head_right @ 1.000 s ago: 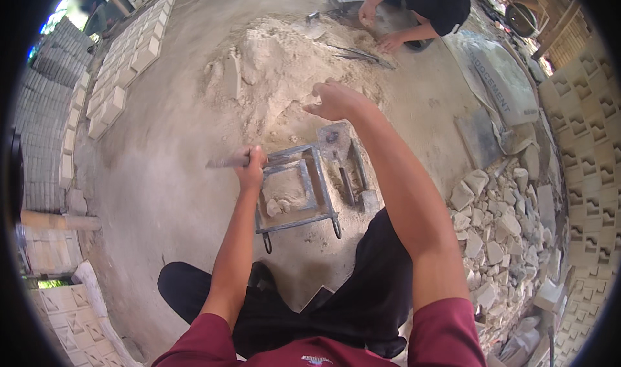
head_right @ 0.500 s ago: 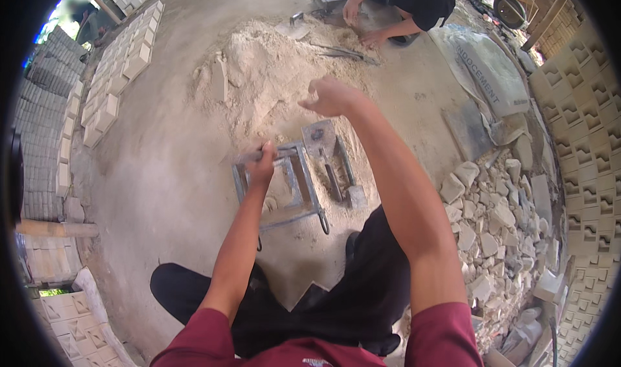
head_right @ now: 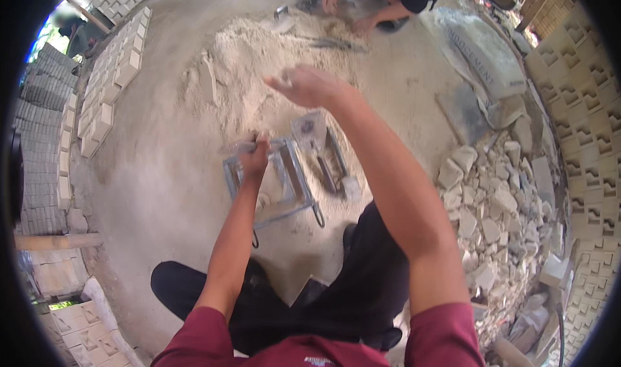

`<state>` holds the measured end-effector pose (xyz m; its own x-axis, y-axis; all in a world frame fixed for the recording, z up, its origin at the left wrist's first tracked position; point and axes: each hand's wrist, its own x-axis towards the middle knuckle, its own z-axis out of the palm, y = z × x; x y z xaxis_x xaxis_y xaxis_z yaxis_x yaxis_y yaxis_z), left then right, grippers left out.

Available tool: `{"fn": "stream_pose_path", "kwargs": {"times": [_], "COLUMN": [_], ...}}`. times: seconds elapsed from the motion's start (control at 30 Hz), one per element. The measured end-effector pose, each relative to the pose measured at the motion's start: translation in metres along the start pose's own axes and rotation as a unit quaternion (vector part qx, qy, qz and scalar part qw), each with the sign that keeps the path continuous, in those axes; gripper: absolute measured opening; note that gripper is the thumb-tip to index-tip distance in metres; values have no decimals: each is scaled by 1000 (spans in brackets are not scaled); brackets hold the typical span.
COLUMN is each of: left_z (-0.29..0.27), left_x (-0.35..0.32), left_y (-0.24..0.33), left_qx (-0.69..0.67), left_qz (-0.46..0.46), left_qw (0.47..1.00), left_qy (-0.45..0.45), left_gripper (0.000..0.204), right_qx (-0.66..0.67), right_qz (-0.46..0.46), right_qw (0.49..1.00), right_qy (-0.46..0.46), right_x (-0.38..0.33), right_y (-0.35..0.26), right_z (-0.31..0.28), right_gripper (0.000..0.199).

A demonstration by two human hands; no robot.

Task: The person fills a metal mold with a sand and cement mixture, packs it down by hand and with a tool, levels the top surface with a trowel, and removes the excess material.

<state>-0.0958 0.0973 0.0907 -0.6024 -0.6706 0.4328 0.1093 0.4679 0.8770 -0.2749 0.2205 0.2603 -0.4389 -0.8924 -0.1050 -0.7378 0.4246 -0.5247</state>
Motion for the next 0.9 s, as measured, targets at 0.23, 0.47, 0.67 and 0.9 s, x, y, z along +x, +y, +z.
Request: {"fn": "stream_pose_path", "kwargs": {"times": [0.23,0.47,0.67,0.9], "left_z": [8,-45,-121,-122], "left_x": [50,54,-44,-120], "left_y": [18,16,-46,-71], "left_qx": [7,108,323,327], "left_qz": [11,32,-112,-415], "left_qw": [996,970,938,848], "left_qy": [-85,-217,-66,46], "left_gripper": [18,57,69,75], "right_qx": [251,436,472,447], "right_qz": [-280,-124,-41,3], "right_qw": [912,874,836,792], "right_qy": [166,175,279,415], "right_x": [-12,14,9,-12], "right_y": [-51,-94,-107,-106], "right_z": [33,82,86,107], "right_gripper": [61,39,37,31]}}
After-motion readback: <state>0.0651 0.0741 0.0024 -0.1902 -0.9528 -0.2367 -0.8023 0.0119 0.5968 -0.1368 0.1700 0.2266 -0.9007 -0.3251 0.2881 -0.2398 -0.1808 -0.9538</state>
